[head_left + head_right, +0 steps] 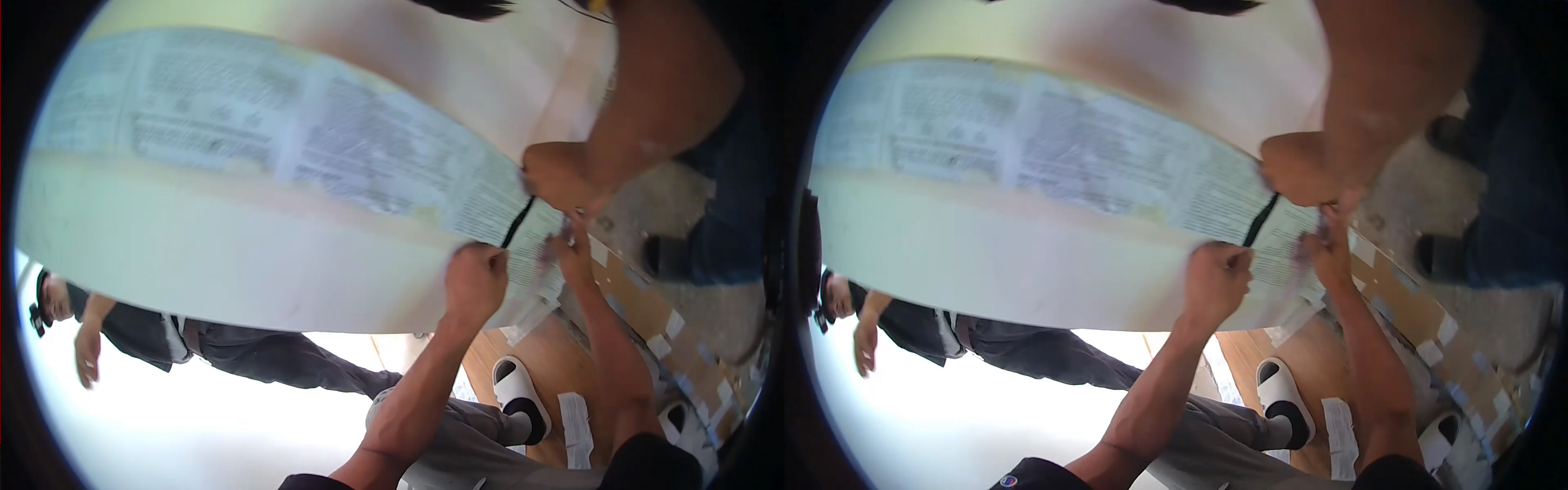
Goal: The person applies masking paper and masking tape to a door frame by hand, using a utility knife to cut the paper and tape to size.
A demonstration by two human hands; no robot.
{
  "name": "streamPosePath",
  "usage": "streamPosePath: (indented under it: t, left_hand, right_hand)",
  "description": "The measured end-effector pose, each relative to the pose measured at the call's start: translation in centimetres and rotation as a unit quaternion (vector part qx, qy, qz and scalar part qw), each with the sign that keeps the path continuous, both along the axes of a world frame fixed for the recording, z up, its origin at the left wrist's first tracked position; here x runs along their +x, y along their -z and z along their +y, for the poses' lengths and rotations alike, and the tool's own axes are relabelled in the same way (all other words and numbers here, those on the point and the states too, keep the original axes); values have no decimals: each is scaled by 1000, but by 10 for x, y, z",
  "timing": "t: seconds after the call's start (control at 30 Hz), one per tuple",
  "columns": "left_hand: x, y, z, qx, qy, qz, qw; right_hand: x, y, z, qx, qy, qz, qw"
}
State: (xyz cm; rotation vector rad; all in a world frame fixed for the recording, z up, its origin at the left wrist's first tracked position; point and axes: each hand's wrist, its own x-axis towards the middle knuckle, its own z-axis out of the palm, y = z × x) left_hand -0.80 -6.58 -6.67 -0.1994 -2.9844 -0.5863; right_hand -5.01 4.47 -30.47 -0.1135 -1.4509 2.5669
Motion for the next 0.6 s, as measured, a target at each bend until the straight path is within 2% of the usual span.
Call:
streamPosePath:
  t: [0.03,0.1,0.17,0.23,0.27,0.37,0.43,0.47,0.57,0.6]
  left_hand:
    - [-1,-2,2,-1,-12,9,1000]
    - [-1,-4,5,-19,0,12,1000]
    - [1,-6,4,-28,-6,25,999]
    - [1,-4,2,-92,59,103,989]
    - [0,-1,1,-86,68,94,990]
    - [1,-1,-5,-35,47,8,998]
    - [1,-5,-5,-11,40,-39,998]
    - [4,-13,7,33,-7,-75,997]
    - [6,-16,14,50,-40,-94,993]
    - [6,-16,14,50,-32,-104,993]
  right_hand:
    - [-1,2,0,-1,-12,9,1000]
    - [-3,6,0,126,62,15,990]
    - [-5,1,2,97,29,37,994]
    - [-3,4,3,87,26,9,996]
    - [0,-2,5,92,34,-1,995]
    - [2,-12,3,88,68,76,991]
    - [7,-31,10,113,62,48,990]
    - [8,-37,13,133,70,46,988]
    - [7,-31,8,132,118,64,982]
    - [9,-36,11,121,99,53,986]
